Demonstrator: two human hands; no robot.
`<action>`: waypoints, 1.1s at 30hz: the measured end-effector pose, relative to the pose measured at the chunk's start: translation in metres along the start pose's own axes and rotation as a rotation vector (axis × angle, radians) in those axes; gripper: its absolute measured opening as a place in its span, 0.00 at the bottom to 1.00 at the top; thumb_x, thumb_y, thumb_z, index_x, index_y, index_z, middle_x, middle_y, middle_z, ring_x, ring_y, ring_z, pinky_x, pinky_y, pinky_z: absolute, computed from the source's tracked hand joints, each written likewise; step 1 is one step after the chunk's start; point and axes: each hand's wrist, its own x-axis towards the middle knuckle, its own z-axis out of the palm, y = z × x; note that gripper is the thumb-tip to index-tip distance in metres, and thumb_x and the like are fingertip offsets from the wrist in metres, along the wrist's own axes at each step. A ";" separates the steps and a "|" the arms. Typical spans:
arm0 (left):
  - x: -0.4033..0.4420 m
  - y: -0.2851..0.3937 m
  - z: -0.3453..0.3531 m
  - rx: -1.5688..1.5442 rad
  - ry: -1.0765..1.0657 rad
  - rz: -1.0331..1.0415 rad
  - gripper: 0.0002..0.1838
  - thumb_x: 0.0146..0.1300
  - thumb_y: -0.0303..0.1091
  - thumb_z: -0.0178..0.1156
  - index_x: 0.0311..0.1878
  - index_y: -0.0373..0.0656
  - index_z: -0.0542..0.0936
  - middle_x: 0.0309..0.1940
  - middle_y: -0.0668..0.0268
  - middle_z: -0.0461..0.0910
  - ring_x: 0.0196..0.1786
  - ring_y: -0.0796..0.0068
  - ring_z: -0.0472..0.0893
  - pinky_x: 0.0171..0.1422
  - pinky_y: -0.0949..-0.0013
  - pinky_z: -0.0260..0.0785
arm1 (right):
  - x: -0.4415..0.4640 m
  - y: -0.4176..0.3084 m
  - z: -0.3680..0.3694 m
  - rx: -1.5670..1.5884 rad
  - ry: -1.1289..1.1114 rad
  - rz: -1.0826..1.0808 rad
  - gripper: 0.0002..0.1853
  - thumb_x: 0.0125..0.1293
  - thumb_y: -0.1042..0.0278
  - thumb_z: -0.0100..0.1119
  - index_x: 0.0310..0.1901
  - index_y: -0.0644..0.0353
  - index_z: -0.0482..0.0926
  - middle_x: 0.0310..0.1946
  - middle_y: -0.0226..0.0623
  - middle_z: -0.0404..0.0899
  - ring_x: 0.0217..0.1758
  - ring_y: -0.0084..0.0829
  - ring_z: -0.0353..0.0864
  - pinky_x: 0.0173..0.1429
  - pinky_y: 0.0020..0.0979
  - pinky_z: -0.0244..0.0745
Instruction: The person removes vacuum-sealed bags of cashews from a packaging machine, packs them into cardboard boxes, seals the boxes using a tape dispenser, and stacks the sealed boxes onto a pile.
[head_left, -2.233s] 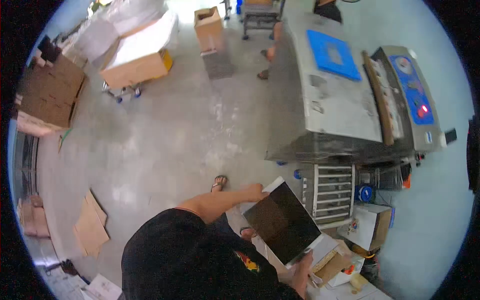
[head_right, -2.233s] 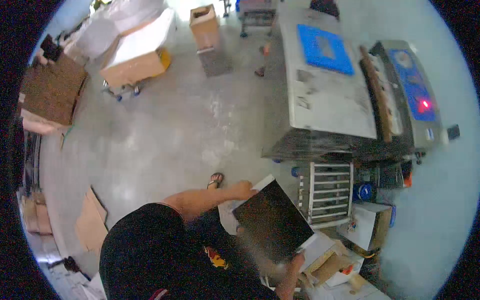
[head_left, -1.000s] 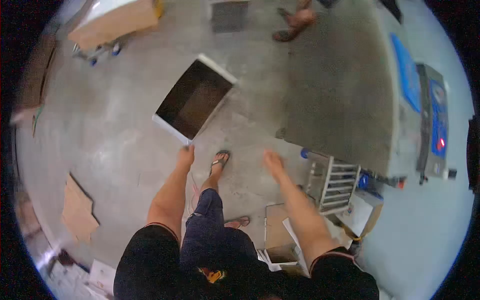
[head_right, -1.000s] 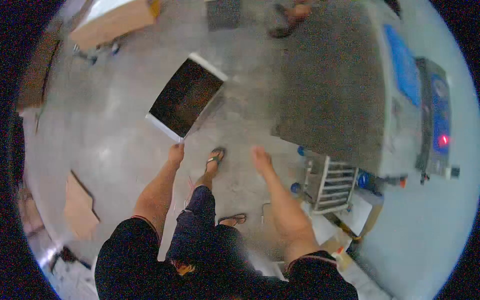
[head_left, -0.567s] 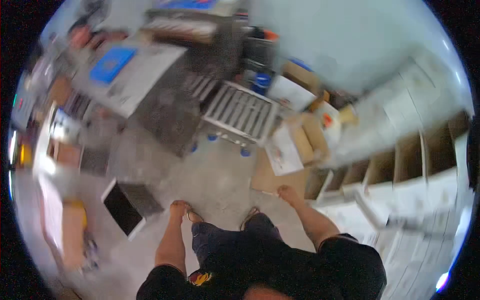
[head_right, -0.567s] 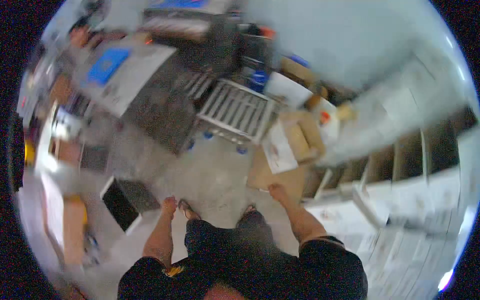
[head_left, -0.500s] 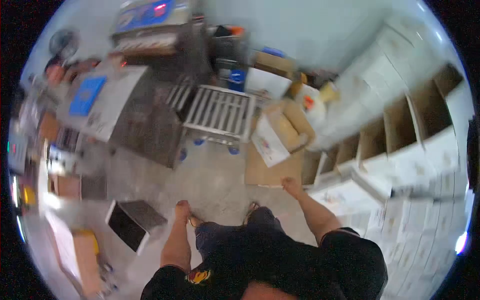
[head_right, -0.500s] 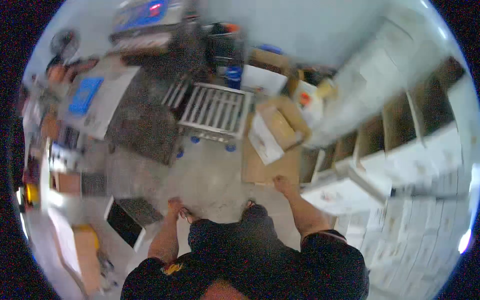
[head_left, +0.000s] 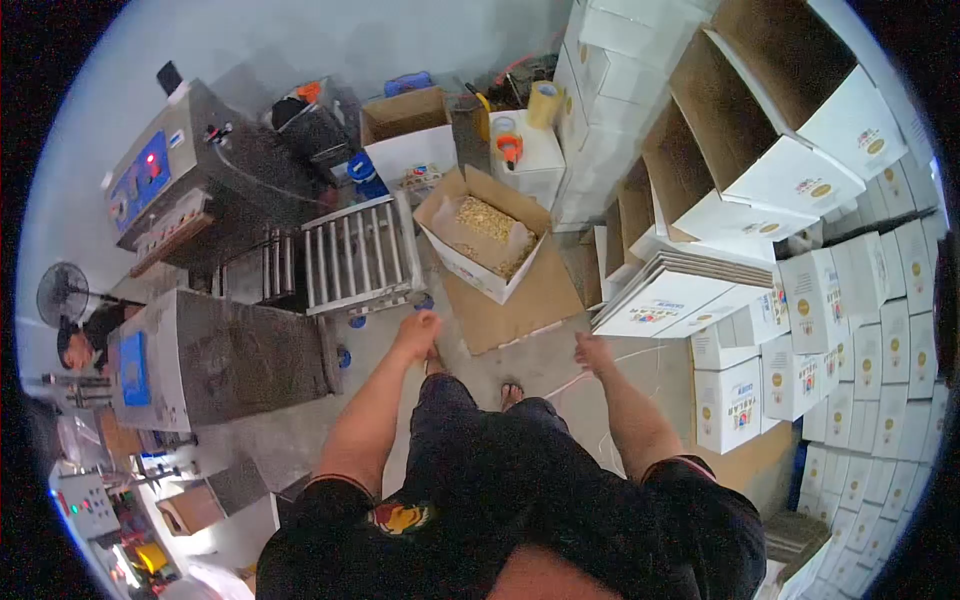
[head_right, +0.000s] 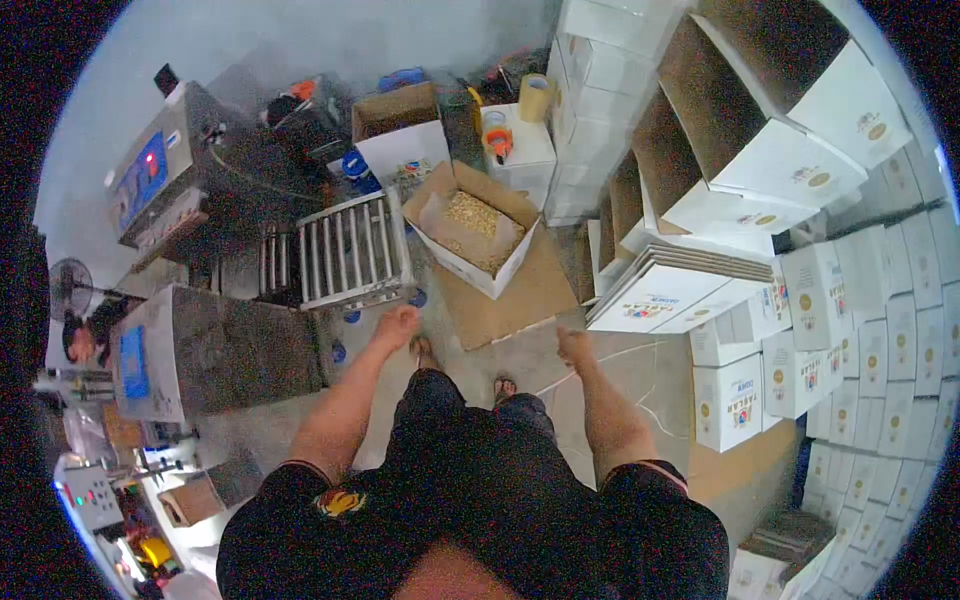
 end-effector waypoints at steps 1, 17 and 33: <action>0.008 0.011 -0.011 0.013 -0.010 -0.033 0.20 0.65 0.51 0.57 0.48 0.44 0.83 0.44 0.54 0.84 0.50 0.52 0.82 0.54 0.54 0.73 | -0.011 -0.029 0.010 0.039 0.004 0.032 0.25 0.65 0.35 0.54 0.33 0.54 0.76 0.23 0.27 0.76 0.23 0.24 0.73 0.30 0.34 0.70; 0.341 -0.025 -0.063 0.295 0.037 -0.014 0.30 0.68 0.42 0.58 0.69 0.39 0.65 0.64 0.46 0.69 0.66 0.45 0.69 0.69 0.51 0.64 | 0.208 -0.187 0.107 -0.074 0.056 0.338 0.28 0.61 0.36 0.58 0.27 0.59 0.78 0.19 0.38 0.77 0.21 0.32 0.78 0.26 0.35 0.75; 0.499 0.007 0.001 0.522 -0.219 0.135 0.23 0.72 0.49 0.48 0.50 0.37 0.79 0.41 0.47 0.82 0.44 0.45 0.82 0.51 0.45 0.73 | 0.243 -0.046 0.221 0.190 0.275 0.193 0.18 0.64 0.51 0.60 0.44 0.59 0.80 0.36 0.48 0.83 0.42 0.44 0.84 0.42 0.40 0.81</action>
